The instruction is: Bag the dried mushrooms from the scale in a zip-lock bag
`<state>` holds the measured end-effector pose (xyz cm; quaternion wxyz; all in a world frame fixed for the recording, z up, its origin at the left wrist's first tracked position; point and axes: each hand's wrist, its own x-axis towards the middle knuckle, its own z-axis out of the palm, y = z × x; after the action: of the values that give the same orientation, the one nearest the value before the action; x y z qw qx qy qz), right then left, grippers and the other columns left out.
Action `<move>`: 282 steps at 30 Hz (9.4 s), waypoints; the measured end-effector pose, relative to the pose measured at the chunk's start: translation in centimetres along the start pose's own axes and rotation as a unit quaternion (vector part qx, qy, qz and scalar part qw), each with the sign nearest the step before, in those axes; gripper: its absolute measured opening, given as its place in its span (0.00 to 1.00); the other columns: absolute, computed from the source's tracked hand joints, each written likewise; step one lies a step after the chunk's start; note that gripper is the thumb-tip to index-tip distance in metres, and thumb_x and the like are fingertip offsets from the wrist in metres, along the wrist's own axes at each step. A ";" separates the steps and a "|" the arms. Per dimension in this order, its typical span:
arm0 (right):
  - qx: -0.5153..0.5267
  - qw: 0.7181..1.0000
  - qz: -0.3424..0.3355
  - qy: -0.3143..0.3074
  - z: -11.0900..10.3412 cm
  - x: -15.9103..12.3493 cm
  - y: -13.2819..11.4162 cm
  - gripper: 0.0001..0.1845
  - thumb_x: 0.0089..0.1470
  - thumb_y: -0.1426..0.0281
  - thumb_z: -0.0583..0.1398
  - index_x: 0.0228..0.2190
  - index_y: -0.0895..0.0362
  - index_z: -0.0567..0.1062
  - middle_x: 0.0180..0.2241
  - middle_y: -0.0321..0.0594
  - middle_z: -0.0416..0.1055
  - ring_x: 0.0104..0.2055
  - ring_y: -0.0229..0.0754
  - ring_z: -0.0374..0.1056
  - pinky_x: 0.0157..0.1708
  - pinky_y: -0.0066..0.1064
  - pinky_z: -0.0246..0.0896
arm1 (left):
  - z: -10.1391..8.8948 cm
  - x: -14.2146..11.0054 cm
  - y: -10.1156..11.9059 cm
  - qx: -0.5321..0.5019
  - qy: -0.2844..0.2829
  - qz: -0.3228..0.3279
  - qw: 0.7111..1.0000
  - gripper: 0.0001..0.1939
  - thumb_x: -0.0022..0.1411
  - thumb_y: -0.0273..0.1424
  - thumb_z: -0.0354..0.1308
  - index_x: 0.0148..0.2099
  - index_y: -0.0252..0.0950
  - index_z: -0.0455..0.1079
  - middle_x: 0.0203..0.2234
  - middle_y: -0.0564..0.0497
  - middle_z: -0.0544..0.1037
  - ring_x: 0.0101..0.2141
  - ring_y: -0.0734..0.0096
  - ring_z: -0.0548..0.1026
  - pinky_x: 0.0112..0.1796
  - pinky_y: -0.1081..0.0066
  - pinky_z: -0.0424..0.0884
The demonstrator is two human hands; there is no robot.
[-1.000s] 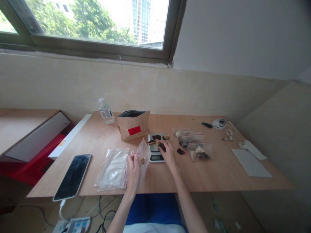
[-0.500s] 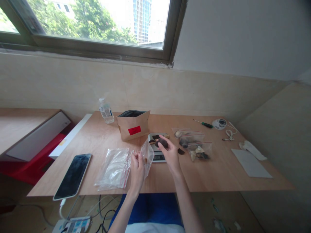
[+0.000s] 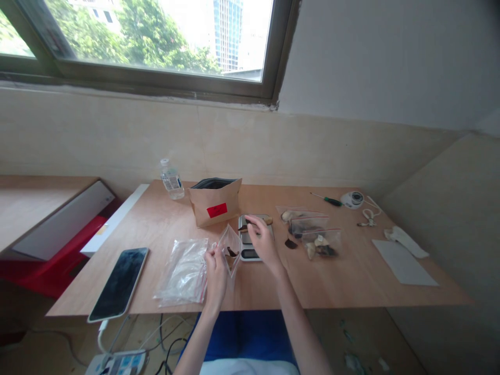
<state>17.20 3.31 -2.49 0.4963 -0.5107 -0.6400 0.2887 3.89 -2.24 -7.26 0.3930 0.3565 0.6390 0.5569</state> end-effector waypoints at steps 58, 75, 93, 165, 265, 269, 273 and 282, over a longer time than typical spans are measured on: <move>-0.169 0.982 -0.062 -0.050 -0.8 -0.7 -1.1 0.10 0.59 0.64 0.52 0.34 0.55 0.71 0.37 0.43 0.67 0.43 0.45 0.64 0.46 0.38 0.59 | -0.8 -0.2 1.1 0.003 -0.019 -0.022 1.000 0.15 0.62 0.45 0.45 0.38 0.38 0.59 0.36 0.47 0.73 0.42 0.61 0.72 0.46 0.61 0.62; -0.150 0.988 0.006 0.016 -2.2 -1.1 2.5 0.10 0.53 0.67 0.56 0.38 0.57 0.73 0.37 0.44 0.71 0.39 0.44 0.68 0.41 0.36 0.64 | -0.5 -0.4 1.2 0.045 -0.011 -0.018 0.999 0.13 0.61 0.43 0.46 0.36 0.38 0.60 0.31 0.50 0.71 0.38 0.61 0.70 0.43 0.62 0.63; -0.281 0.959 -0.018 0.035 -2.5 2.1 8.0 0.20 0.54 0.69 0.54 0.48 0.61 0.69 0.50 0.54 0.65 0.55 0.52 0.58 0.53 0.45 0.53 | -1.1 -0.6 1.2 0.040 -0.018 -0.030 0.999 0.15 0.59 0.46 0.46 0.37 0.38 0.59 0.31 0.49 0.70 0.38 0.60 0.70 0.43 0.62 0.62; 0.123 0.971 0.122 0.164 -3.1 -6.7 -3.3 0.17 0.56 0.57 0.55 0.37 0.57 0.72 0.27 0.38 0.71 0.24 0.37 0.66 0.25 0.27 0.63 | -2.1 -1.1 3.1 -0.041 -0.102 0.100 0.989 0.19 0.59 0.47 0.53 0.28 0.36 0.69 0.19 0.55 0.64 0.23 0.73 0.62 0.26 0.75 0.59; 0.093 0.982 0.161 0.015 -3.2 -7.5 -1.0 0.17 0.52 0.57 0.59 0.32 0.59 0.76 0.29 0.42 0.75 0.32 0.43 0.71 0.31 0.30 0.64 | -2.6 -0.8 3.4 -0.105 -0.107 0.052 0.987 0.15 0.55 0.43 0.59 0.33 0.35 0.68 0.21 0.56 0.68 0.22 0.76 0.66 0.24 0.77 0.65; 0.091 0.984 0.156 0.006 -3.2 -7.7 -1.1 0.17 0.52 0.57 0.58 0.31 0.59 0.75 0.27 0.41 0.75 0.31 0.42 0.70 0.31 0.29 0.64 | -2.6 -0.8 3.2 -0.095 -0.102 0.061 0.988 0.14 0.55 0.42 0.59 0.33 0.35 0.69 0.21 0.56 0.68 0.22 0.76 0.66 0.23 0.78 0.65; 0.080 0.987 0.142 0.004 -3.2 -7.6 -1.4 0.18 0.53 0.56 0.58 0.30 0.59 0.75 0.27 0.41 0.74 0.30 0.41 0.69 0.29 0.29 0.63 | -2.6 -0.7 3.0 -0.093 -0.097 0.061 0.989 0.14 0.56 0.42 0.58 0.34 0.34 0.69 0.20 0.55 0.68 0.22 0.76 0.66 0.23 0.78 0.65; -0.047 0.996 0.071 0.017 -3.2 -7.1 -1.5 0.12 0.55 0.63 0.56 0.28 0.57 0.75 0.29 0.41 0.74 0.34 0.44 0.69 0.37 0.35 0.63 | -2.8 -0.6 2.9 -0.075 -0.093 0.077 0.990 0.14 0.56 0.41 0.58 0.34 0.35 0.69 0.21 0.55 0.69 0.23 0.75 0.68 0.24 0.77 0.65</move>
<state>19.53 -4.22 -2.52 0.4607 -0.5823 -0.6067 0.2837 1.65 -3.63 -4.11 0.4322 0.4240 0.5273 0.5961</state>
